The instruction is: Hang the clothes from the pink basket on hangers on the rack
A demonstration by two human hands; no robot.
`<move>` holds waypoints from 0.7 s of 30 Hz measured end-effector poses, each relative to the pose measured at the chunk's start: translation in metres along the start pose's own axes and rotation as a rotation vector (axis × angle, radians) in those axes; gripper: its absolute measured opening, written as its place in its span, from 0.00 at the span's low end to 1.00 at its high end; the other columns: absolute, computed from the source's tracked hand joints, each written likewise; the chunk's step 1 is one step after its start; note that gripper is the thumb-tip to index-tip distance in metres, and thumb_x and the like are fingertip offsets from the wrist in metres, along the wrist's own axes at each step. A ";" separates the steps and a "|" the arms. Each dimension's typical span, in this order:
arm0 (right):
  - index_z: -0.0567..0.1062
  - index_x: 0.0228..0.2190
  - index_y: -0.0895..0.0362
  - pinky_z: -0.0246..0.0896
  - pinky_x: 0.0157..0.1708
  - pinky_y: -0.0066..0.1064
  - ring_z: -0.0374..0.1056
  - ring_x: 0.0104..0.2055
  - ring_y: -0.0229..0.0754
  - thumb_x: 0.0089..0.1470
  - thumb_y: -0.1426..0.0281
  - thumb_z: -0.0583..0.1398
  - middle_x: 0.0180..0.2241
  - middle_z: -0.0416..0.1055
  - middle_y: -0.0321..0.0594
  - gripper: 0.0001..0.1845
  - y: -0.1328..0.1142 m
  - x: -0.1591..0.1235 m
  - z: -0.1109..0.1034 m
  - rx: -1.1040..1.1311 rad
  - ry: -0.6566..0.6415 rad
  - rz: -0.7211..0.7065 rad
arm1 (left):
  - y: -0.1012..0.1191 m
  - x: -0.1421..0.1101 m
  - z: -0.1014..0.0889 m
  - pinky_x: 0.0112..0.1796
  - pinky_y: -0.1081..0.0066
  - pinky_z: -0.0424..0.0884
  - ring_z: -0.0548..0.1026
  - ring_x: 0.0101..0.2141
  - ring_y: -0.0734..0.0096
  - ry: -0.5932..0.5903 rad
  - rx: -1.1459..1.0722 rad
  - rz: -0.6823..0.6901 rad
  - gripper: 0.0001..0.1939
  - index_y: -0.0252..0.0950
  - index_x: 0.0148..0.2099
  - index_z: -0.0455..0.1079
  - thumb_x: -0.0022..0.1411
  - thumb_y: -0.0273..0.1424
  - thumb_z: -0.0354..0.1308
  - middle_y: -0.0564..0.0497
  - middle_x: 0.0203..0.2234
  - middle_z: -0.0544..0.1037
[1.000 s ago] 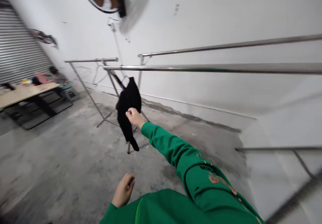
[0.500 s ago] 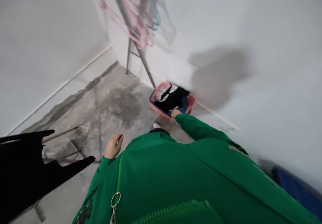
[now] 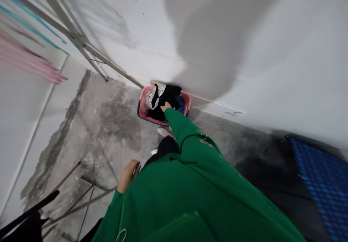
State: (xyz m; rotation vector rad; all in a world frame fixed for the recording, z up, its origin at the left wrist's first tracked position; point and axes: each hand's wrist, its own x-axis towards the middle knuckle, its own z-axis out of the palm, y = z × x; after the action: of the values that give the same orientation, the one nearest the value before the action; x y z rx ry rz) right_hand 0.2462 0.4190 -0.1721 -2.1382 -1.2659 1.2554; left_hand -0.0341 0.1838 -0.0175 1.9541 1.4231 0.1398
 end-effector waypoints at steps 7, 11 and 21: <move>0.50 0.63 0.67 0.34 0.63 0.48 0.39 0.65 0.57 0.52 0.75 0.59 0.66 0.42 0.59 0.40 -0.011 0.125 0.022 -0.239 0.077 -0.116 | -0.011 -0.002 0.036 0.35 0.68 0.73 0.77 0.33 0.67 -0.061 0.011 -0.222 0.15 0.40 0.40 0.69 0.68 0.35 0.41 0.46 0.35 0.76; 0.63 0.54 0.72 0.40 0.59 0.51 0.48 0.60 0.60 0.52 0.74 0.59 0.56 0.58 0.66 0.29 -0.012 0.162 0.024 -0.238 0.091 -0.039 | -0.017 0.003 0.051 0.34 0.69 0.73 0.77 0.32 0.67 -0.089 0.038 -0.291 0.14 0.42 0.40 0.69 0.67 0.34 0.42 0.48 0.35 0.77; 0.70 0.32 0.60 0.55 0.53 0.37 0.62 0.47 0.45 0.48 0.76 0.51 0.40 0.68 0.47 0.10 -0.004 0.093 -0.011 0.253 0.317 -0.021 | -0.015 0.031 0.022 0.35 0.71 0.73 0.76 0.33 0.69 -0.054 0.129 -0.129 0.13 0.38 0.42 0.69 0.67 0.33 0.43 0.46 0.37 0.76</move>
State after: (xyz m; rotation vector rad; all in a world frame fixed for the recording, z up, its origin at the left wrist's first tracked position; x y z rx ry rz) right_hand 0.2724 0.5001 -0.2112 -2.0341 -0.9416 0.9609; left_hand -0.0239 0.2026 -0.0525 1.9457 1.5509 -0.0652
